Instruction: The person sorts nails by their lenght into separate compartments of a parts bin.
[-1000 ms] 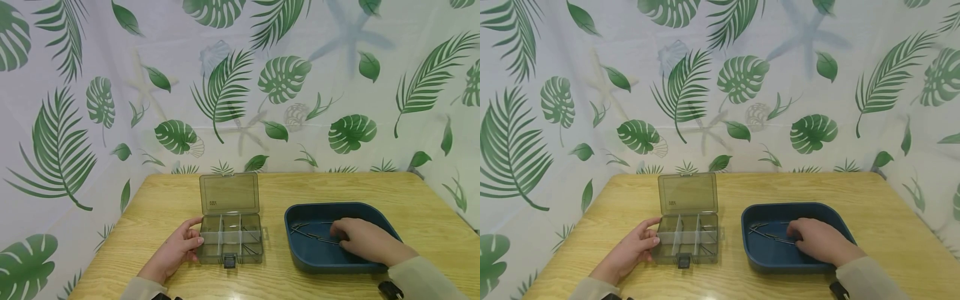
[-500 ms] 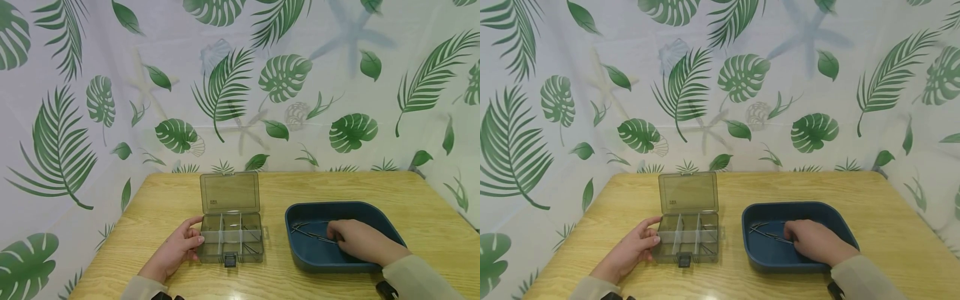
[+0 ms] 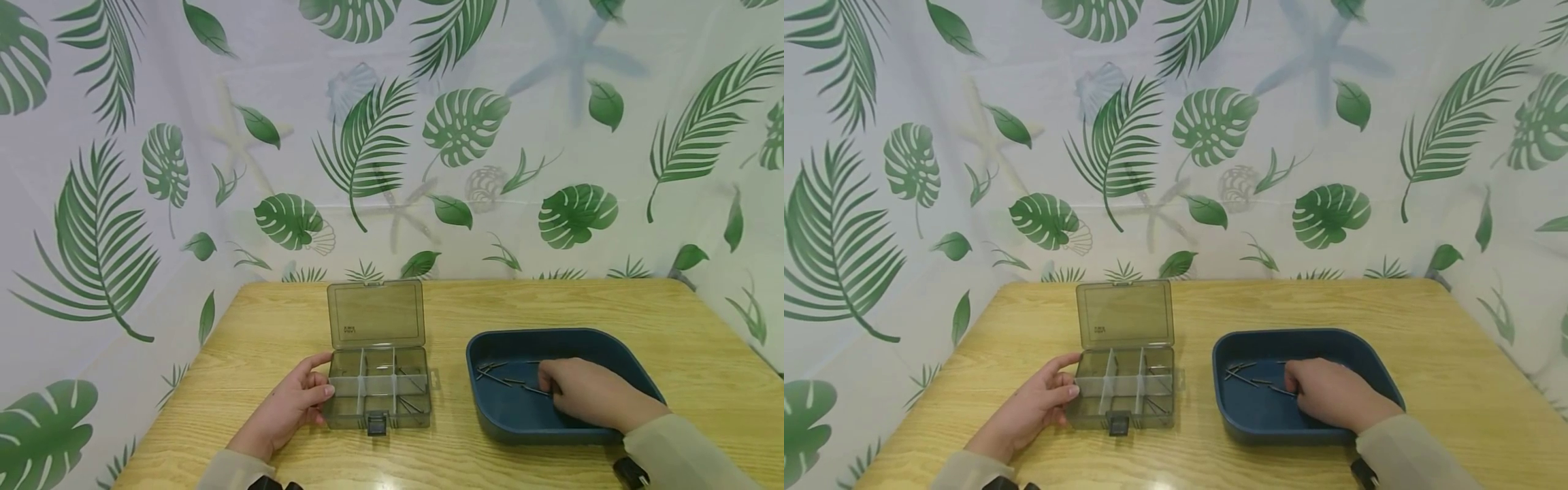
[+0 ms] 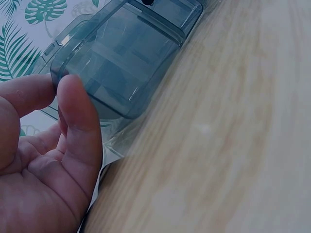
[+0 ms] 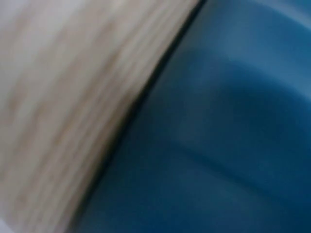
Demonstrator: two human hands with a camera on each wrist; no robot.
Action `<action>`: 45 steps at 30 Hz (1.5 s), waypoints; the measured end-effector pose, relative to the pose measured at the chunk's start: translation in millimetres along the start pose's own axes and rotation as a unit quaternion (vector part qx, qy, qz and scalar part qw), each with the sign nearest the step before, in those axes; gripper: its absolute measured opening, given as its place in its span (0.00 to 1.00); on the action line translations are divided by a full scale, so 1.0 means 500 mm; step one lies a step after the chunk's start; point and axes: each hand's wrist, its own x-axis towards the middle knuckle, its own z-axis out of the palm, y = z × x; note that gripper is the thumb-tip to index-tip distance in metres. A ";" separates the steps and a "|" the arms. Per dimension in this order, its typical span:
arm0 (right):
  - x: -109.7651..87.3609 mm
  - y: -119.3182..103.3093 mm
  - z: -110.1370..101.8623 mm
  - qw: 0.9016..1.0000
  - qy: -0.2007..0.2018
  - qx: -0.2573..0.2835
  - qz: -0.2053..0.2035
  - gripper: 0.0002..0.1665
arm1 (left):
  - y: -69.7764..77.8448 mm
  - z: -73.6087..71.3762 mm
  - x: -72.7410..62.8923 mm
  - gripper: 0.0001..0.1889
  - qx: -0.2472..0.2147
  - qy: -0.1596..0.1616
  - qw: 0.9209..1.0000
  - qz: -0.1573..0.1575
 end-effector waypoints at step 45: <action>0.043 -0.222 -0.044 0.988 0.107 0.026 -0.105 0.08 | 0.003 0.006 0.000 0.34 0.004 0.008 1.000 0.004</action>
